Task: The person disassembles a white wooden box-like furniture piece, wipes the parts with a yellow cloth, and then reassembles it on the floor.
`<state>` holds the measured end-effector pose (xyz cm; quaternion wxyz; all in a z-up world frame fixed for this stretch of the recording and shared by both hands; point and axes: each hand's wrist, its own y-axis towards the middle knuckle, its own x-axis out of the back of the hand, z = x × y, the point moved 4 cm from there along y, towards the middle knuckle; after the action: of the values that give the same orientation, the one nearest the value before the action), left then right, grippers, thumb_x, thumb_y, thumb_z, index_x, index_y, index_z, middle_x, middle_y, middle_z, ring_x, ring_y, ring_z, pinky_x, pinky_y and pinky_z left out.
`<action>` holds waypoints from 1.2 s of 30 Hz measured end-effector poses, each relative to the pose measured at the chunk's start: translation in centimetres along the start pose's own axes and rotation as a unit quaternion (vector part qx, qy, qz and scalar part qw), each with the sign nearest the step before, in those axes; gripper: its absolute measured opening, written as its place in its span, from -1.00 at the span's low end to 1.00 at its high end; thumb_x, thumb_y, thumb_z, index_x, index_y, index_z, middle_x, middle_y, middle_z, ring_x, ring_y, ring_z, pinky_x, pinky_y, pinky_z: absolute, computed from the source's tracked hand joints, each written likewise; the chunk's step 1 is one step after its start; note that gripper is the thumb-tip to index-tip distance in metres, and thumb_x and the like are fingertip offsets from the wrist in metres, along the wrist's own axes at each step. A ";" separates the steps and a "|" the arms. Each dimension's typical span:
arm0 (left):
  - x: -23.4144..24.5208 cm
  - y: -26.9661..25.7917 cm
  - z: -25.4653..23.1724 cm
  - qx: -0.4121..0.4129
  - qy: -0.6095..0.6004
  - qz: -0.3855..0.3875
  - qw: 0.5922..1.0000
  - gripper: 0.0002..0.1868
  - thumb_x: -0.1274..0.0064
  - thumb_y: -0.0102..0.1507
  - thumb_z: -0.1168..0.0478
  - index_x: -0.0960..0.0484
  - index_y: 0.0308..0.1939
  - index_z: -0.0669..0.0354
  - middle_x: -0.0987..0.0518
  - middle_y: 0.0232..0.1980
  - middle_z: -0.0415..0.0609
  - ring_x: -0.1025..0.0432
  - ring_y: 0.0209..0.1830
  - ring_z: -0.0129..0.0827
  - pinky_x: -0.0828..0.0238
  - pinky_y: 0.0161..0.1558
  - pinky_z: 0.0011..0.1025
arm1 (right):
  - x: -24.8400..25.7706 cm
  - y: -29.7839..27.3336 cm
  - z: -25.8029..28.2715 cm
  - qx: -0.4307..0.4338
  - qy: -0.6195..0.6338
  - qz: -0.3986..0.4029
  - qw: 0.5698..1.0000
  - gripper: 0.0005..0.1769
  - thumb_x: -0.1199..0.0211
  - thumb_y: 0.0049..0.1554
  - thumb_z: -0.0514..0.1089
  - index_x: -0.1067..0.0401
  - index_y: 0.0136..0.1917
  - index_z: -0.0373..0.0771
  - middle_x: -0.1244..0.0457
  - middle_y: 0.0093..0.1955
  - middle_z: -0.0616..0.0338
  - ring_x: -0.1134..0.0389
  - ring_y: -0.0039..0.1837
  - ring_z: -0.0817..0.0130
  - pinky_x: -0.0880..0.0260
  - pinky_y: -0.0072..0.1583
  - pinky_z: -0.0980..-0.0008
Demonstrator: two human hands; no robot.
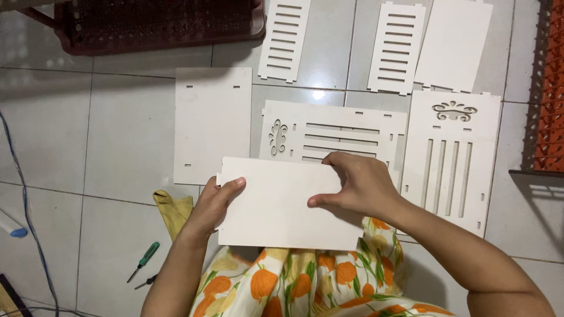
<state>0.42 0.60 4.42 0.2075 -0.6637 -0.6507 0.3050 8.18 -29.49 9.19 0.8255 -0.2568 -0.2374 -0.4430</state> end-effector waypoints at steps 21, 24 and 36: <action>-1.8 -0.2 0.0 -0.001 -0.002 0.021 1.000 -0.54 -0.03 0.31 0.07 -0.61 0.07 0.45 -0.68 -0.05 0.13 -0.55 0.04 -0.30 -0.46 0.14 -0.34 | -0.9 -0.3 -2.5 -0.155 0.062 0.026 0.986 -0.46 -0.24 0.04 0.38 -0.69 -0.20 -0.09 -0.29 -0.60 0.29 -0.20 -0.54 0.47 -0.10 -0.41 0.42; -1.9 -0.3 -0.3 -0.003 0.024 0.000 1.000 -0.55 -0.03 0.29 0.04 -0.59 0.07 0.39 -0.69 -0.06 0.16 -0.58 0.06 -0.31 -0.52 0.13 -0.38 | -1.1 -0.2 -4.0 -0.170 0.066 0.024 0.983 -0.45 -0.06 0.20 0.32 -0.69 -0.09 -0.08 -0.33 -0.52 0.22 -0.24 -0.48 0.41 -0.17 -0.35 0.38; 2.5 5.9 -3.3 -0.102 0.291 -0.173 0.935 -0.61 0.00 0.36 0.04 -0.66 -0.10 0.37 -0.60 -0.41 -0.06 -0.43 -0.43 -0.45 -0.36 -0.37 -0.37 | -4.9 2.4 -19.6 -0.280 0.294 0.046 0.913 -0.37 0.08 0.28 0.21 -0.36 0.42 -0.18 -0.34 0.36 0.06 -0.35 0.37 0.12 -0.38 0.30 0.13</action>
<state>6.88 3.12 2.47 0.3689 -0.6179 -0.6943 -0.0097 10.99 -37.80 -9.22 0.7715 -0.3460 0.1620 -0.5087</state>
